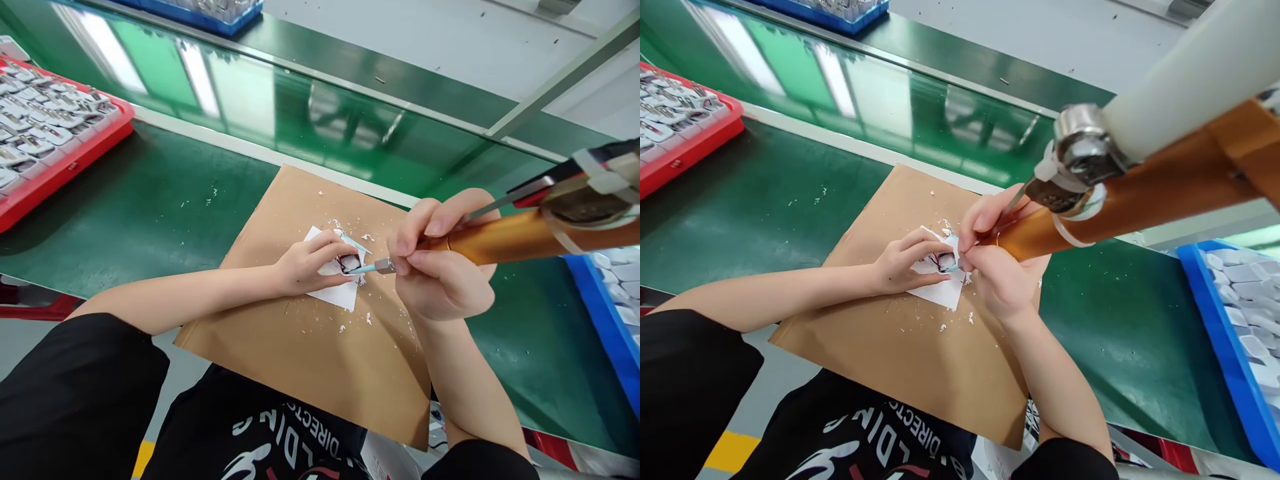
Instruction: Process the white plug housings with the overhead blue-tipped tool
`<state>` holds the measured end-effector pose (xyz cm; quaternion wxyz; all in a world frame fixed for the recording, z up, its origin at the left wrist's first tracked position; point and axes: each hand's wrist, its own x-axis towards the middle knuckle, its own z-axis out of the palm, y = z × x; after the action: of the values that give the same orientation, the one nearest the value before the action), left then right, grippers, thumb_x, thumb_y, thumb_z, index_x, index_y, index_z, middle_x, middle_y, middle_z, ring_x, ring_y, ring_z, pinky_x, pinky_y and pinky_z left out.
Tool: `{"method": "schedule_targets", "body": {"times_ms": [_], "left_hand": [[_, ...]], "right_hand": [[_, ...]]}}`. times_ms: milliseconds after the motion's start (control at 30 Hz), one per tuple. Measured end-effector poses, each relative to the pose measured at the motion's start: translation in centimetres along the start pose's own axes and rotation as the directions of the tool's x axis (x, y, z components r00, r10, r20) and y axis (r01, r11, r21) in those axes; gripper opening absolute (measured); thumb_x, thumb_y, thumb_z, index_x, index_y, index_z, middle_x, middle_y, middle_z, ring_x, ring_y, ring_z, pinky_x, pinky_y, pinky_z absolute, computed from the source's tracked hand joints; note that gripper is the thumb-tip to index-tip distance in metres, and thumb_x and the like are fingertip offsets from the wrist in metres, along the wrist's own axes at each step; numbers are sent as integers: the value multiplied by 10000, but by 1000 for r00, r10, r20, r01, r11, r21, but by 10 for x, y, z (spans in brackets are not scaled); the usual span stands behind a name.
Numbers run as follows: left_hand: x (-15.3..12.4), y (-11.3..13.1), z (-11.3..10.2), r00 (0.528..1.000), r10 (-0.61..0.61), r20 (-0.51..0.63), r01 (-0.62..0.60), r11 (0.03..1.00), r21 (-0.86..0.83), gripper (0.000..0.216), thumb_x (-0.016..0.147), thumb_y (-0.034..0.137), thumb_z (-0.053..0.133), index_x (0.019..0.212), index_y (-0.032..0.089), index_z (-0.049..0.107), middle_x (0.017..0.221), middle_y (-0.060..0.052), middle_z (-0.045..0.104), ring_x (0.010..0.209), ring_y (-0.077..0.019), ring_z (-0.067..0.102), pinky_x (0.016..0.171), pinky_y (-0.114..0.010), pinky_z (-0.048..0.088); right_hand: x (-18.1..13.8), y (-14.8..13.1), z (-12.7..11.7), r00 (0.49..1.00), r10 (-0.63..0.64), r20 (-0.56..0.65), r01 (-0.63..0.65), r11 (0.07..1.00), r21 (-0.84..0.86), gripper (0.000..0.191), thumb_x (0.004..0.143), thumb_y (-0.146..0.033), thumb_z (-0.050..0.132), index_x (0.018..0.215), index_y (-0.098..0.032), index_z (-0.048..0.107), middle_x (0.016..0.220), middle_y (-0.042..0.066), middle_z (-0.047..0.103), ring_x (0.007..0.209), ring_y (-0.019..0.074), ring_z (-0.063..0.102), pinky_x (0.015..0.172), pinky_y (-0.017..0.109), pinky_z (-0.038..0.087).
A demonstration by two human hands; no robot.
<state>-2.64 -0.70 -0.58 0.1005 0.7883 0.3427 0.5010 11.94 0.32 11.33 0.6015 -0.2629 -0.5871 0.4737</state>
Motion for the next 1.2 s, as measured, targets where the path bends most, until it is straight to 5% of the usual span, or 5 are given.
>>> {"method": "schedule_targets", "body": {"times_ms": [400, 1200], "left_hand": [[1, 2, 2, 994, 43, -100, -52, 995, -88, 312, 838, 340, 699, 1071, 191, 555, 892, -25, 626, 760, -116, 608, 653, -219, 569], [4, 3, 1, 992, 90, -84, -99, 989, -107, 306, 851, 221, 659, 1127, 197, 530, 914, -36, 597, 796, -121, 597, 688, -227, 565]], "right_hand": [[1, 3, 0, 994, -110, 4, 109, 989, 102, 304, 524, 19, 526, 704, -226, 523, 608, -46, 466, 393, 61, 387, 250, 225, 261], [4, 2, 3, 998, -58, 17, 56, 991, 119, 229, 501, -15, 537, 607, -218, 544, 477, -42, 488, 356, 75, 394, 254, 211, 275]]}}
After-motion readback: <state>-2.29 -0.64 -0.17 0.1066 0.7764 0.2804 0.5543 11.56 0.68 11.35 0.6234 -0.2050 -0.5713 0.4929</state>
